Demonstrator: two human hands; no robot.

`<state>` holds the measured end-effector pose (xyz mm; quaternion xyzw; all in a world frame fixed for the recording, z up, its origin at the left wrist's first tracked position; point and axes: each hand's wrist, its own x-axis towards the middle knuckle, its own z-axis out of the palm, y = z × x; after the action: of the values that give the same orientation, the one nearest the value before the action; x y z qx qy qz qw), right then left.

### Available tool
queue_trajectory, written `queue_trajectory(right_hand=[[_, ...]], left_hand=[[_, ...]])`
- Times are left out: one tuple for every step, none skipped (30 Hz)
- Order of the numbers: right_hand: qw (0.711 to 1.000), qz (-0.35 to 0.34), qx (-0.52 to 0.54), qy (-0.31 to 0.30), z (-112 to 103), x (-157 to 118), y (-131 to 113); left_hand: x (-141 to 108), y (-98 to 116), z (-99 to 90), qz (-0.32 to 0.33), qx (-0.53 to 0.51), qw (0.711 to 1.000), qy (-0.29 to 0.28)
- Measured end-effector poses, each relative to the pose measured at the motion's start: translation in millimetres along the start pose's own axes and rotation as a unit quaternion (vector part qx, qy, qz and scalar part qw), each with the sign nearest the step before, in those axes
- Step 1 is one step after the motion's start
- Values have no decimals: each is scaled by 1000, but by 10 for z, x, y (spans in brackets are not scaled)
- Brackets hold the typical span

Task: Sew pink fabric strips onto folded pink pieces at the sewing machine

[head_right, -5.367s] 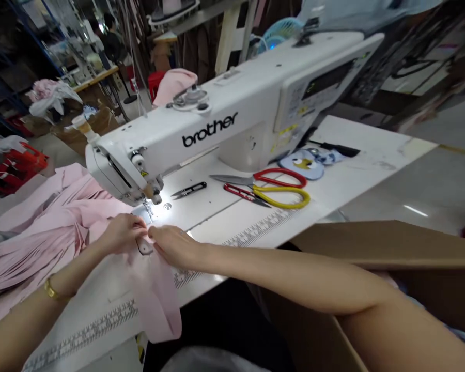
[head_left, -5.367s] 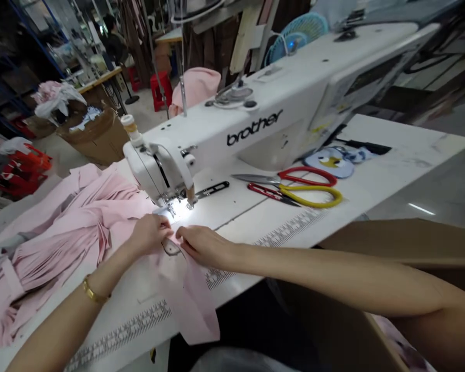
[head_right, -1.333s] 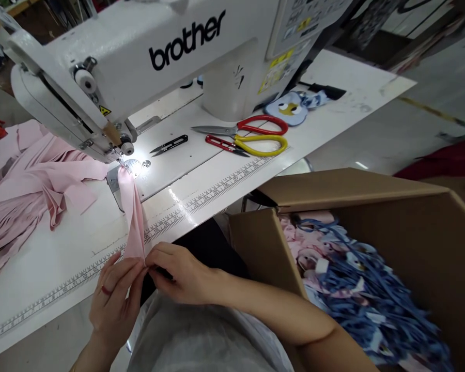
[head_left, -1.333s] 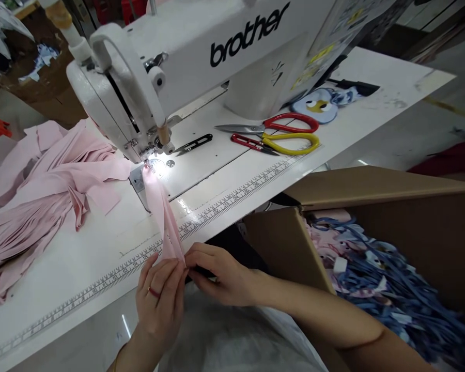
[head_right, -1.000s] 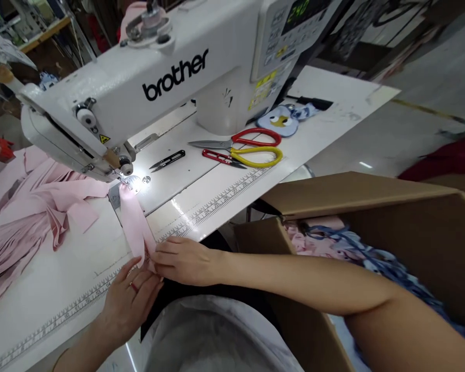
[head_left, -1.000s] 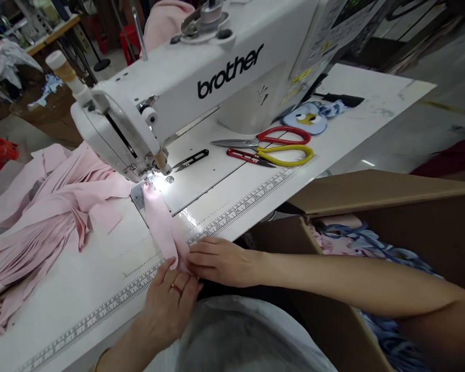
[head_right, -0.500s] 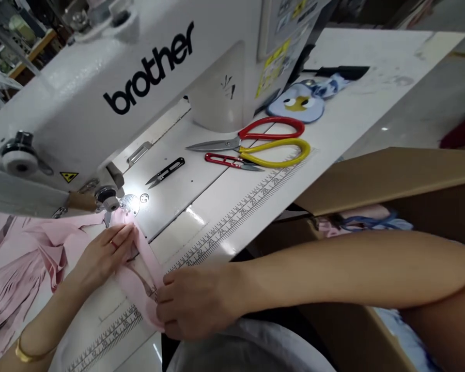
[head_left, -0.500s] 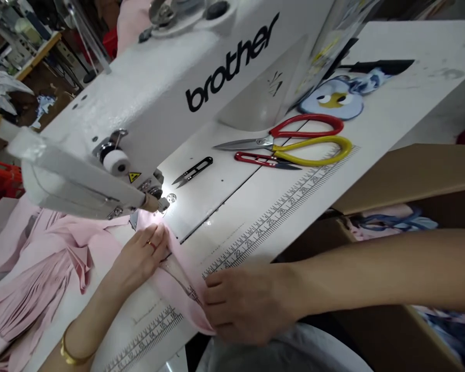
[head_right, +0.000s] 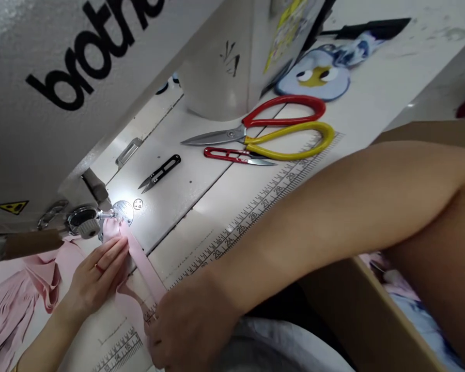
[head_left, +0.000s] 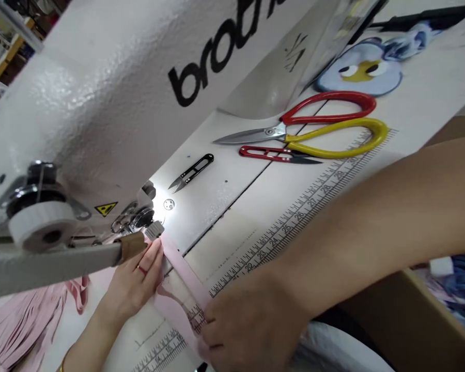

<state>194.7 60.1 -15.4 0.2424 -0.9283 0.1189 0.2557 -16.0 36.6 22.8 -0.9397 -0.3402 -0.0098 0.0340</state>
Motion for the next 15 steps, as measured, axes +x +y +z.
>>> queue_trajectory(right_hand=[[1000, -12, -9, -4, -14, 4, 16], [1000, -23, -8, -4, -24, 6, 31], [1000, -30, -1, 1, -29, 6, 45], [999, -33, 7, 12, -27, 5, 55], [999, -32, 14, 31, -16, 2, 63], [998, -32, 19, 56, 2, -1, 67], [996, -28, 19, 82, 25, -4, 67], [994, -27, 17, 104, 52, -6, 63], [992, -24, 21, 121, 79, -8, 57], [990, -20, 36, 133, 106, -11, 50], [989, -15, 56, 138, 130, -16, 43], [988, -7, 77, 136, 150, -21, 38], [987, -2, 99, 130, 165, -27, 39], [985, 2, 116, 124, 174, -32, 45], [985, 6, 124, 117, 177, -35, 57]], left_hand=[[10, 43, 4, -16, -7, 1000, 12], [17, 91, 7, -30, -14, 999, 27], [21, 142, 11, -42, -21, 998, 40], [21, 195, 17, -54, -27, 997, 48], [17, 246, 24, -66, -31, 996, 49], [9, 293, 33, -79, -35, 995, 49], [0, 335, 44, -95, -38, 994, 47], [-10, 368, 57, -113, -41, 992, 43], [-19, 393, 71, -132, -46, 989, 39], [-27, 409, 86, -147, -50, 987, 40], [-32, 414, 102, -160, -54, 985, 41], [-35, 410, 117, -171, -55, 983, 44], [-36, 396, 131, -179, -52, 981, 49], [-36, 374, 143, -186, -47, 980, 55], [-36, 345, 152, -192, -42, 979, 58]])
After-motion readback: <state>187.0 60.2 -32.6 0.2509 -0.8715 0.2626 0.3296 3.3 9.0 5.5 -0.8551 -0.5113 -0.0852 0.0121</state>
